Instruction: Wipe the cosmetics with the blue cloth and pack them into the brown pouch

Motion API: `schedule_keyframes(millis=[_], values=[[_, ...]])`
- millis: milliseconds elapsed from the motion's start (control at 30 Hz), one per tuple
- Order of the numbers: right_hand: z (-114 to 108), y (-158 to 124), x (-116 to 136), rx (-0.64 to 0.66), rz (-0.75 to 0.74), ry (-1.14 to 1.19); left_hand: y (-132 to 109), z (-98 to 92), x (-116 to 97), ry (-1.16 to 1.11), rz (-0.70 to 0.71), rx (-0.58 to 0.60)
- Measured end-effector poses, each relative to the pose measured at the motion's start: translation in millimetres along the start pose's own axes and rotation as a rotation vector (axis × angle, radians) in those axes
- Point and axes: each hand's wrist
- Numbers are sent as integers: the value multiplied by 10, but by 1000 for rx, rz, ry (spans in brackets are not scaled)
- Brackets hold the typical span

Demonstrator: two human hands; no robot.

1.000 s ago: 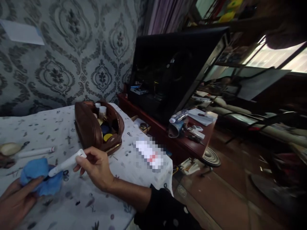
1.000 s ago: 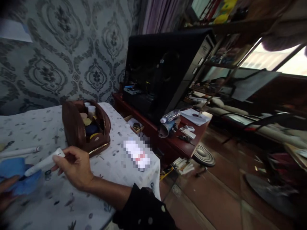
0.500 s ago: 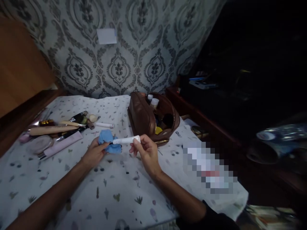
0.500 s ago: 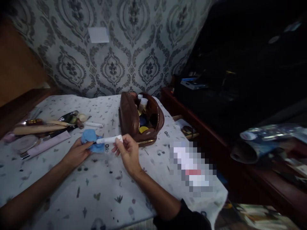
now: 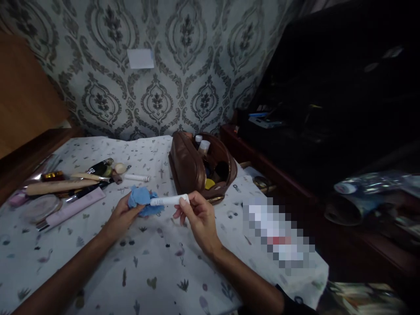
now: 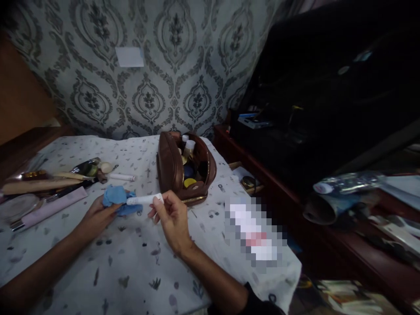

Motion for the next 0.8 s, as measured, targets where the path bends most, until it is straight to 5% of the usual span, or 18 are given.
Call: schedule_keyframes(millis=[200, 367, 433, 600, 800], values=[[-525, -115, 283, -188, -182, -260, -37, 211, -177, 257, 60, 164], [-1048, -24, 562, -479, -306, -388, -41, 779, -383, 533, 86, 552], [-1179, 63, 663, -532, -330, -443, -10, 1049, -397, 610, 79, 604], [-1338, 280, 813, -431, -369, -706, 83, 1411, -260, 681, 41, 648], [-1452, 490, 931, -175, -443, -1020, 69, 1326, 17, 855, 174, 705]])
Point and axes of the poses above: each hand's wrist, its own y-axis towards the middle knuckle, its own z-axis out of the palm, x = y × z, and after that the axes turned 14 degrees about -y, right-handed
